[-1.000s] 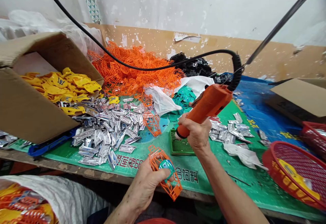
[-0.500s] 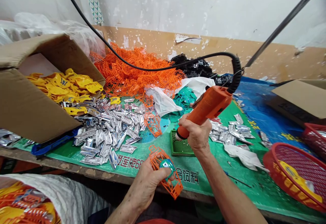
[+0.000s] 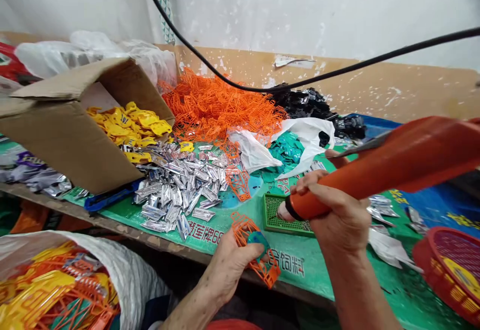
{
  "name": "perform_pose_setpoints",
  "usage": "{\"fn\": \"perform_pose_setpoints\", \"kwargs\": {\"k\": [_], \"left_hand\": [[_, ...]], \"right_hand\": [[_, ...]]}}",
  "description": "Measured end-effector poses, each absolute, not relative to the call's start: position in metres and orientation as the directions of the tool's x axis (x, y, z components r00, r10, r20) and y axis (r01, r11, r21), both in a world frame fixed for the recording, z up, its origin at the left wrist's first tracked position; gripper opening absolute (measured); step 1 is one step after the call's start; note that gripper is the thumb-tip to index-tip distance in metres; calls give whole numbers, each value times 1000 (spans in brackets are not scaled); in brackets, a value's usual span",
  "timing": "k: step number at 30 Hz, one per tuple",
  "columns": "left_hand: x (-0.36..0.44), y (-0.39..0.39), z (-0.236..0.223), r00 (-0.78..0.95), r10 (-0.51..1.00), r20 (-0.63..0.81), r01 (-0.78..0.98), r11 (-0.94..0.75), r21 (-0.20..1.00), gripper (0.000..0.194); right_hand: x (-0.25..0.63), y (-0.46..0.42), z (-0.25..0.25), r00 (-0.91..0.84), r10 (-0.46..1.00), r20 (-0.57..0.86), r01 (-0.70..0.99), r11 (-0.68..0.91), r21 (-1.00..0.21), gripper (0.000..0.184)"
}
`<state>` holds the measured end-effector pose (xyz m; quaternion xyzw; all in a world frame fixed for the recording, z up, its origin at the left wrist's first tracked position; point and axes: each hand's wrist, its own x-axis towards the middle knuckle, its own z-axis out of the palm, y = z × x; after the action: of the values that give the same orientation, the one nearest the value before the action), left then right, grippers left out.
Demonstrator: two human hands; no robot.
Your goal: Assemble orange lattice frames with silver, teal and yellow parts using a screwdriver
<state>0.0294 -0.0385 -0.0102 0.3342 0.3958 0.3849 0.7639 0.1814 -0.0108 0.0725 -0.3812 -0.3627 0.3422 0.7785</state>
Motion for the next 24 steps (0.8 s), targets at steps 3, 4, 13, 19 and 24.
{"fn": "perform_pose_setpoints", "kwargs": {"k": [3, 4, 13, 19, 24], "left_hand": [[30, -39, -13, 373, 860, -349, -336, 476, 813, 21], [30, -40, -14, 367, 862, -350, -341, 474, 812, 22], [31, -39, -13, 349, 867, -357, -347, 473, 810, 25], [31, -38, -14, 357, 872, -333, -373, 460, 806, 27], [33, -37, -14, 350, 873, -338, -360, 459, 812, 23]], "right_hand": [[173, -29, 80, 445, 838, 317, -291, 470, -833, 27], [170, -34, 80, 432, 845, 315, -305, 465, -831, 31], [159, -45, 69, 375, 871, 319, -333, 447, -830, 39], [156, -42, 66, 372, 875, 308, -350, 440, -827, 40], [153, -42, 66, 375, 870, 320, -293, 439, -850, 43]]}}
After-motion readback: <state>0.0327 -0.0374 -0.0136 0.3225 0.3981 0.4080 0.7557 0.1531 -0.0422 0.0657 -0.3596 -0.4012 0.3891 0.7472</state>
